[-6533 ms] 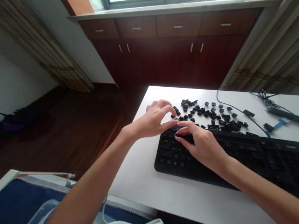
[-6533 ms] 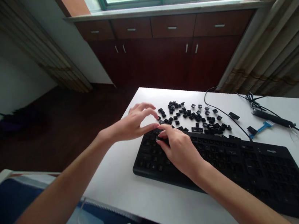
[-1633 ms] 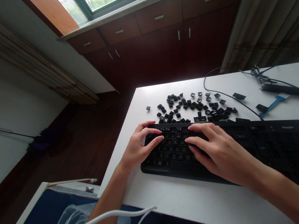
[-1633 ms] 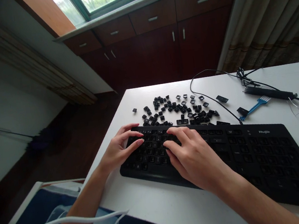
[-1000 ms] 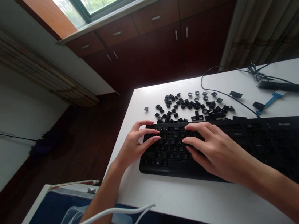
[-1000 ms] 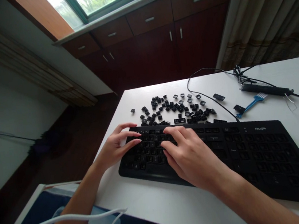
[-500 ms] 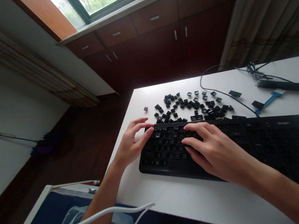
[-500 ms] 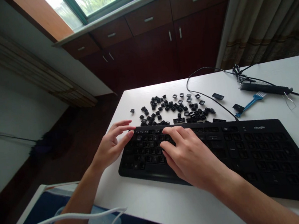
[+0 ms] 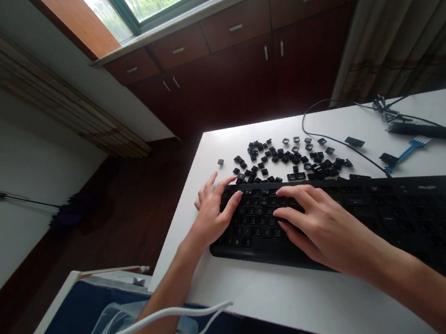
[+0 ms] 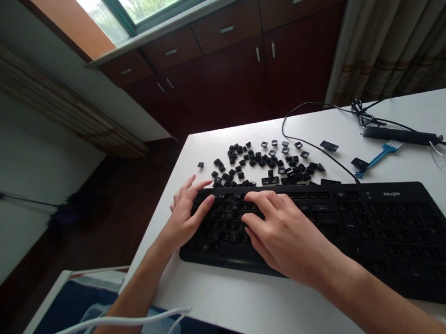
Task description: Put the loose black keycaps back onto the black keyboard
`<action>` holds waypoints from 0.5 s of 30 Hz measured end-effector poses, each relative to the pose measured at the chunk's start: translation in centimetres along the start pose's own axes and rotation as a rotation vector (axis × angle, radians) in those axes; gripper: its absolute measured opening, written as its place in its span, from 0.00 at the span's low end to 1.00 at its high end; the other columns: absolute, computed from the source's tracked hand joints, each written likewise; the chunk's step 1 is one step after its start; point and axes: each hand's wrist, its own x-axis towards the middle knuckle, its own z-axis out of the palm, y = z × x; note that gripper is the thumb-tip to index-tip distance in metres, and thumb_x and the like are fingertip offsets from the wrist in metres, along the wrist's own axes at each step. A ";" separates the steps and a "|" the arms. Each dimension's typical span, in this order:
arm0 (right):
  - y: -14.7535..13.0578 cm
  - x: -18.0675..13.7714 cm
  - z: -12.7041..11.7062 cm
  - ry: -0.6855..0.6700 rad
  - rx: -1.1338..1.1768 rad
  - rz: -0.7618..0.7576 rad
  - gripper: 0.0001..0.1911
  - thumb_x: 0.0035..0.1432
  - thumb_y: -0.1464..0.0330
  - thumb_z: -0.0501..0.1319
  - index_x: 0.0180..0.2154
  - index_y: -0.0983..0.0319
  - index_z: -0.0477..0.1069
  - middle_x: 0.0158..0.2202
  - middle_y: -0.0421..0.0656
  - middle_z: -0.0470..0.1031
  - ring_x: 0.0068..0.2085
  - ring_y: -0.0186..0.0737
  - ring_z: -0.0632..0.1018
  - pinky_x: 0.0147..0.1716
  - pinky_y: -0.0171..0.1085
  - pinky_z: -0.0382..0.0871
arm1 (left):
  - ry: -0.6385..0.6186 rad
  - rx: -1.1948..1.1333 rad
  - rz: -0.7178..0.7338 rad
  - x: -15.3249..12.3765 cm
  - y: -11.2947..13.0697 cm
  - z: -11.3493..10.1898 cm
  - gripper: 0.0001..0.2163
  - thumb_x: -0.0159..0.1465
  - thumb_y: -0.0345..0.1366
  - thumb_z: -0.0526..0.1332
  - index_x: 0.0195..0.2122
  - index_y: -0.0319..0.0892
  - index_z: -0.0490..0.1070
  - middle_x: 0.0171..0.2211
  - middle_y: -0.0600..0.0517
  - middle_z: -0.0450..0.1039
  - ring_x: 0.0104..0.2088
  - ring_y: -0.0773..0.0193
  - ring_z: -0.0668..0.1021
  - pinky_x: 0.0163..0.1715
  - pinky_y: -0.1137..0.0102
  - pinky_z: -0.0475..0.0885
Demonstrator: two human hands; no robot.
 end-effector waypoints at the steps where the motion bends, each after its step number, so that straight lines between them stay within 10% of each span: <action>1: 0.0 0.0 0.0 0.000 0.000 -0.001 0.13 0.68 0.70 0.55 0.48 0.62 0.76 0.58 0.53 0.68 0.58 0.51 0.69 0.55 0.51 0.69 | 0.003 -0.002 -0.003 0.0 0.0 0.1 0.21 0.71 0.53 0.51 0.64 0.61 0.61 0.71 0.46 0.47 0.70 0.42 0.51 0.64 0.38 0.48; 15: -0.1 0.0 0.0 -0.016 -0.011 -0.008 0.13 0.67 0.70 0.55 0.48 0.62 0.75 0.58 0.54 0.68 0.58 0.52 0.69 0.54 0.52 0.69 | 0.011 -0.043 -0.011 0.0 -0.2 0.1 0.20 0.69 0.54 0.54 0.61 0.61 0.64 0.71 0.47 0.49 0.69 0.41 0.53 0.63 0.37 0.47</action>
